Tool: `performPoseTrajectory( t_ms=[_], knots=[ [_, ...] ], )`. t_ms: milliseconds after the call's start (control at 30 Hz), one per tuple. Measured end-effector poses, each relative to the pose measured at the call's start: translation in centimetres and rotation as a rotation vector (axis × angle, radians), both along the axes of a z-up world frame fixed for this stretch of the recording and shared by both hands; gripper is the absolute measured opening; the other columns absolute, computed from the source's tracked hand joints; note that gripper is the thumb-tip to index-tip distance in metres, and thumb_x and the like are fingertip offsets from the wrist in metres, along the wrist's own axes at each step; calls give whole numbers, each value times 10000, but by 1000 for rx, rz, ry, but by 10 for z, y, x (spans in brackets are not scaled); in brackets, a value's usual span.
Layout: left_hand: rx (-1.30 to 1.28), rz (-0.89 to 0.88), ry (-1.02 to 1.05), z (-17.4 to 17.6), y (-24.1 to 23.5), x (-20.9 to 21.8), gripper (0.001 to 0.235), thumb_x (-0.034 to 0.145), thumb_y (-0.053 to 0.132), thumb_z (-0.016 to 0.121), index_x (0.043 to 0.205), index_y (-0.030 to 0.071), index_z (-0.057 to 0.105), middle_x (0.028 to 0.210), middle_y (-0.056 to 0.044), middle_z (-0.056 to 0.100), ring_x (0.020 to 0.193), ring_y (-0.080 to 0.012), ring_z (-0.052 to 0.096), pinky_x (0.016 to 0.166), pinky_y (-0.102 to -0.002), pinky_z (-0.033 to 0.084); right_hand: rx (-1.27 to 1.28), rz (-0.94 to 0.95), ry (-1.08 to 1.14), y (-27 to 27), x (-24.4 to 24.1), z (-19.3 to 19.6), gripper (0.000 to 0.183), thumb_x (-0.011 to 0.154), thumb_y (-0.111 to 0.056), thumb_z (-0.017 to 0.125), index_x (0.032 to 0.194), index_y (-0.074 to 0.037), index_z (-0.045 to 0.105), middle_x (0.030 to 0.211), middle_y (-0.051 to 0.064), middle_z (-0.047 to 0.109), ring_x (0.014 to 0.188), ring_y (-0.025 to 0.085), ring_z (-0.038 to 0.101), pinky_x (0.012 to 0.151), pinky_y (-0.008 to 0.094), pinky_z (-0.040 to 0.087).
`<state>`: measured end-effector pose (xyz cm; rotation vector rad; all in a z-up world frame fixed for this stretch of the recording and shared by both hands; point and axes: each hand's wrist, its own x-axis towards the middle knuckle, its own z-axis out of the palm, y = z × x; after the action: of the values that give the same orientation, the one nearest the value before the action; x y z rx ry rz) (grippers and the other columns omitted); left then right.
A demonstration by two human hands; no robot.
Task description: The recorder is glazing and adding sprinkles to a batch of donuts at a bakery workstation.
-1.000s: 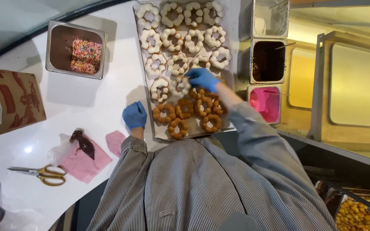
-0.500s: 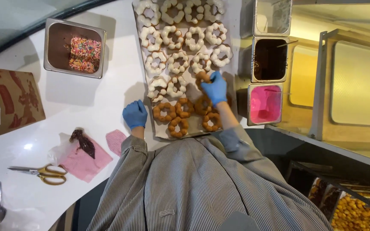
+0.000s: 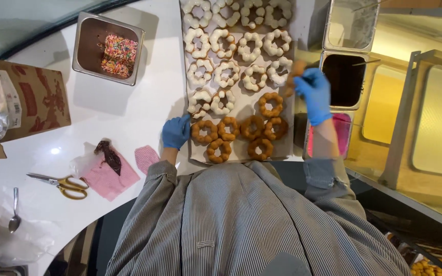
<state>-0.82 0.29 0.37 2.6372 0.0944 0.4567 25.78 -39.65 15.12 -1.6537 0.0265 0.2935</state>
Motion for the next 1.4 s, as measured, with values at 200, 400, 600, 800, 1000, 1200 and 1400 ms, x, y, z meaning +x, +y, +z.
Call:
performPoseTrajectory(
  t_ms=[200, 400, 600, 800, 1000, 1200, 1400],
  knots=[
    [-24, -6, 9, 7, -2, 1, 255, 965, 192, 659, 1197, 93, 700, 826, -117, 624, 720, -308, 599, 679, -434, 493, 16, 68, 91, 38, -38, -31, 181, 959, -49, 761, 1054, -62, 607, 887, 11, 651, 724, 98, 628, 643, 235, 521],
    [-94, 296, -23, -14, 0, 1, 109, 982, 182, 638, 965, 74, 640, 829, -152, 656, 752, -374, 632, 696, -486, 505, -407, -91, -423, -38, 38, 38, 220, 1012, 1, 842, 1027, -23, 624, 971, 56, 658, 946, 151, 629, 858, 301, 555],
    [-51, 293, 84, 11, -5, 12, 250, 1002, 185, 620, 775, 84, 587, 723, -151, 617, 657, -384, 605, 620, -497, 483, -833, 98, -478, -74, 193, 8, 355, 776, -176, 916, 1015, -93, 668, 955, 92, 750, 880, 206, 747, 815, 342, 602],
    [4, 310, 143, 7, -4, 14, 272, 996, 197, 616, 753, 84, 569, 705, -143, 610, 634, -378, 601, 606, -497, 476, -1232, 259, -533, -69, 243, -79, 272, 735, -207, 927, 909, -120, 737, 892, 123, 758, 811, 322, 735, 776, 425, 587],
    [24, 310, 153, 11, -3, 17, 290, 993, 198, 622, 737, 87, 543, 690, -135, 591, 627, -369, 594, 605, -488, 475, -1037, 158, -349, -79, 222, -35, 309, 733, -161, 903, 996, -102, 751, 925, 117, 771, 844, 265, 743, 795, 380, 586],
    [31, 306, 122, 12, -6, 14, 297, 1007, 195, 627, 743, 85, 545, 699, -137, 588, 644, -363, 600, 609, -480, 477, -296, -149, -107, -141, 210, -6, 313, 898, -14, 795, 1189, -2, 680, 1050, 81, 785, 874, 212, 769, 741, 359, 626],
    [-6, 301, 110, 20, -7, 14, 293, 1002, 200, 627, 741, 87, 557, 703, -131, 599, 644, -360, 604, 608, -478, 480, 566, -292, 356, -194, 191, -7, 350, 1015, -25, 614, 1363, 5, 615, 1169, 131, 746, 1037, 272, 765, 901, 344, 625]
  ],
)
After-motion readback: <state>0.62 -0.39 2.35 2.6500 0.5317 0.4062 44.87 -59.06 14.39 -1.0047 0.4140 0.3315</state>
